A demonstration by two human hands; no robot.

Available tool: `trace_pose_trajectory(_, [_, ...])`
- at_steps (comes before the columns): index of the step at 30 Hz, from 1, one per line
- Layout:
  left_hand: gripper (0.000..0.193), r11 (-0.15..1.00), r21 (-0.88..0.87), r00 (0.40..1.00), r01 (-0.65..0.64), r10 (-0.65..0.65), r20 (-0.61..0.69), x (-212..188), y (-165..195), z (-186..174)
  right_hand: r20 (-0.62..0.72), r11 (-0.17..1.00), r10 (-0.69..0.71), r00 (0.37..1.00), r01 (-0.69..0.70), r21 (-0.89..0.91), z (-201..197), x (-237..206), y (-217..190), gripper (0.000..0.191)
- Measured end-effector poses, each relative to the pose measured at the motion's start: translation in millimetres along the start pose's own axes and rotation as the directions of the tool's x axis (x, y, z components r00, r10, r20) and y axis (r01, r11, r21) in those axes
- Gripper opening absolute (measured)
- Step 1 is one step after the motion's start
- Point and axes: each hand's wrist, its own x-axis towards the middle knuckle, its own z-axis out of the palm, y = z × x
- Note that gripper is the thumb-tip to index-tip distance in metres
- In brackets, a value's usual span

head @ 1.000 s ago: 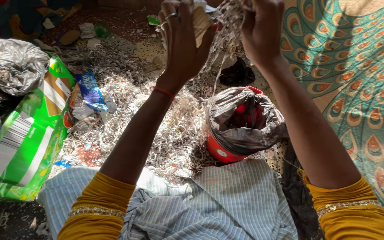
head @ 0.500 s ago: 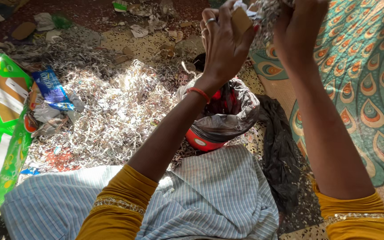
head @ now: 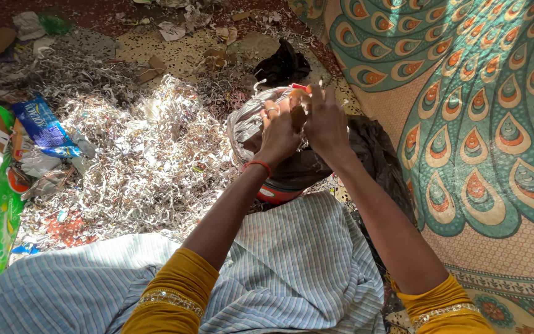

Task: The person sits on the floor and fits a black plastic bag inside a red bucket, pressing it down around the rim. They then gather shredded paper scattered across the floor by hand, collecting handfuls into the lined bucket and occasionally picking larger pieces out of the pile.

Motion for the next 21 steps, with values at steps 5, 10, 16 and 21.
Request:
trace_pose_trajectory(5, [0.051,0.871,0.466,0.987,-0.157,0.159,0.035,-13,-23,13,0.645,0.991,0.130,0.753,-0.087,-0.098,38,-5,-6,0.029])
trace_pose_trajectory(10, [0.036,0.847,0.513,0.930,-0.140,-0.065,0.362,-7,-34,17,0.896,0.991,0.097,0.433,0.044,-0.128,53,-2,-18,0.037])
trace_pose_trajectory(16, [0.037,0.826,0.549,0.883,-0.129,-0.156,0.442,-6,-40,22,0.954,0.997,0.062,0.294,0.028,-0.073,77,-6,-11,0.043])
trace_pose_trajectory(21, [0.040,0.811,0.584,0.839,-0.039,-0.291,0.460,3,-39,32,0.979,0.998,-0.051,0.198,0.033,0.045,93,-11,-4,0.047])
